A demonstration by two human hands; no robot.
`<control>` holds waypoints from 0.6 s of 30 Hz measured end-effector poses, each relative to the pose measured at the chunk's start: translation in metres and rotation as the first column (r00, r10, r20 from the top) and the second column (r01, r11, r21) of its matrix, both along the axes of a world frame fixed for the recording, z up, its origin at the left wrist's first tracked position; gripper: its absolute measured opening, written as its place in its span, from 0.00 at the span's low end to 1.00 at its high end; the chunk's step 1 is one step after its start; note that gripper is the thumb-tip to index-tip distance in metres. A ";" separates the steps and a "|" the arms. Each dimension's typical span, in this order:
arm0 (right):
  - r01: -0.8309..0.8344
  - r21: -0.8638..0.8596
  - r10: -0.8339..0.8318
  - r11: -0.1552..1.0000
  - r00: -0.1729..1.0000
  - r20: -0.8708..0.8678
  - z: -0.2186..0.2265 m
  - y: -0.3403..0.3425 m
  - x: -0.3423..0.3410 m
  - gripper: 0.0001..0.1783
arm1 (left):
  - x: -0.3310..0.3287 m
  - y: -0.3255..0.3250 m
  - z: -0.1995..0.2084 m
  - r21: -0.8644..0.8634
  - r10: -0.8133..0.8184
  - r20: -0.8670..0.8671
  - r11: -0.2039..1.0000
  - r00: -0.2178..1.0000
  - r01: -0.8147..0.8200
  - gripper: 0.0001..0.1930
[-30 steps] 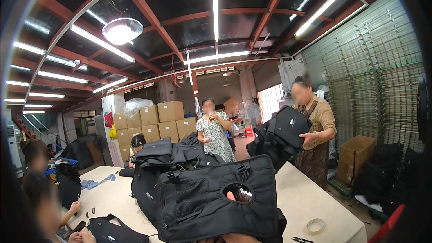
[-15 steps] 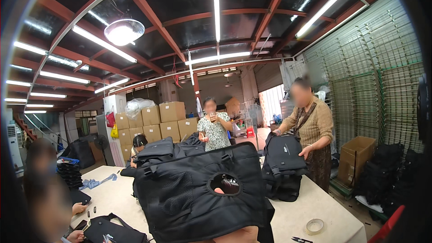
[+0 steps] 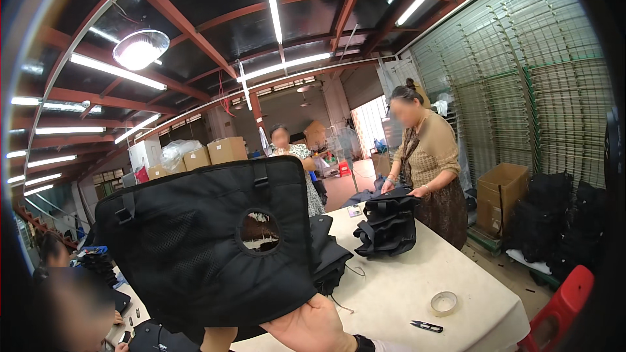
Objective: Assembling and inspecting black messenger-style bags at a workshop table.
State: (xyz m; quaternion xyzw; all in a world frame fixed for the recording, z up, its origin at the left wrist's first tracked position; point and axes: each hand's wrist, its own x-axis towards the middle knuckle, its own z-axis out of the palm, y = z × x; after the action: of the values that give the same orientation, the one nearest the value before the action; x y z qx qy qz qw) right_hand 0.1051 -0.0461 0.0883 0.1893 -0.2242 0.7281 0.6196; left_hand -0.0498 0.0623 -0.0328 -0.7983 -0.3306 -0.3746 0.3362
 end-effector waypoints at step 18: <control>0.089 -0.106 -0.088 0.990 0.996 0.006 0.035 0.020 0.056 0.18 | -0.061 0.025 0.175 0.387 0.241 -0.380 0.918 0.893 -0.083 0.18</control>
State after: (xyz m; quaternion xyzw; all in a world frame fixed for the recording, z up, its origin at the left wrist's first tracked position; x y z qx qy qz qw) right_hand 0.1608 -0.0260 0.1230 0.1456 -0.1939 0.7108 0.6603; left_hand -0.1106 0.0870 0.1419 -0.7538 -0.2426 -0.2181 0.5705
